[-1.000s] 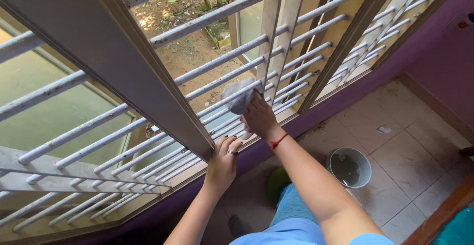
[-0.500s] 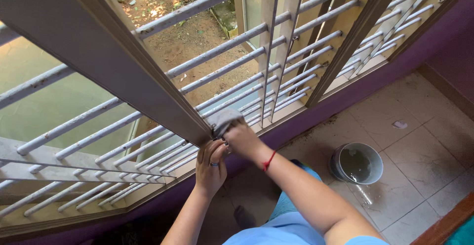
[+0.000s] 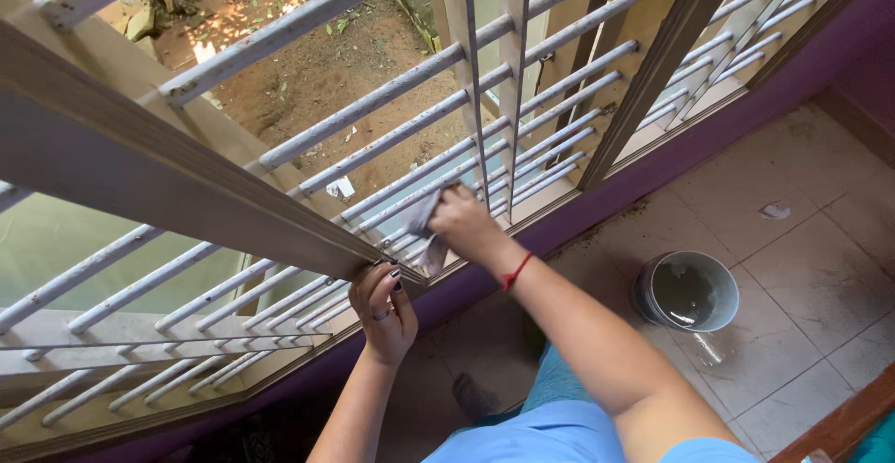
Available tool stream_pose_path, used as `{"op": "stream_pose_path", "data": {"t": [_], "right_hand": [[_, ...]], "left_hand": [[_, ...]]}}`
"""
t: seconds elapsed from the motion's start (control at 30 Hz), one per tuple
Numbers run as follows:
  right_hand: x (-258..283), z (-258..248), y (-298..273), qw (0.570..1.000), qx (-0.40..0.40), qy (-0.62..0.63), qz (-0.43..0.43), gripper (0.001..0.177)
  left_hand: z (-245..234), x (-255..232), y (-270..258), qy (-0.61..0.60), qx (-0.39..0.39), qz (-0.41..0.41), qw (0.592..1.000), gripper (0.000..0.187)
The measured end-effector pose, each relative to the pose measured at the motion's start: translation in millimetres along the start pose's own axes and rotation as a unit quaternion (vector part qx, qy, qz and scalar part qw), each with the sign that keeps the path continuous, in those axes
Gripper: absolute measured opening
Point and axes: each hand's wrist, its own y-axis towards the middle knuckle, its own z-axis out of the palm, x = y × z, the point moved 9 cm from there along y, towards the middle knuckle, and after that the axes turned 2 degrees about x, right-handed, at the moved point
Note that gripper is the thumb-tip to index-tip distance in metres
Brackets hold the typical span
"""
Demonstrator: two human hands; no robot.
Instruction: The person wipes the metal bars of a window grille using a cloth. They periodically dip the cloth into a bucket of water to wet it and continue cleaning the bars systematically.
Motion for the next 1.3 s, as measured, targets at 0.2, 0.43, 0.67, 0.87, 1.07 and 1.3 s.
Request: {"op": "stream_pose_path", "data": {"t": [0.2, 0.43, 0.67, 0.87, 1.07, 1.3], "right_hand": [[-15, 18, -14, 0.987, 0.022, 0.055, 0.151, 0.015], [64, 9, 17, 0.693, 0.043, 0.702, 0.159, 0.038], [74, -2, 31, 0.881, 0.143, 0.43, 0.135, 0.044], [80, -34, -1, 0.884, -0.051, 0.461, 0.056, 0.056], [68, 12, 50, 0.885, 0.097, 0.453, 0.053, 0.061], [67, -15, -18, 0.876, -0.036, 0.473, 0.083, 0.036]], "left_hand": [[-16, 20, -15, -0.03, -0.072, -0.025, 0.997, 0.04], [-36, 38, -19, -0.057, -0.11, -0.076, 0.989, 0.038], [-25, 25, -13, -0.018, -0.117, -0.096, 0.988, 0.033], [-18, 25, -12, -0.059, -0.158, -0.106, 0.98, 0.039], [-27, 28, -14, -0.055, -0.14, -0.094, 0.984, 0.044], [-32, 45, -29, -0.167, -0.229, -0.118, 0.952, 0.051]]}}
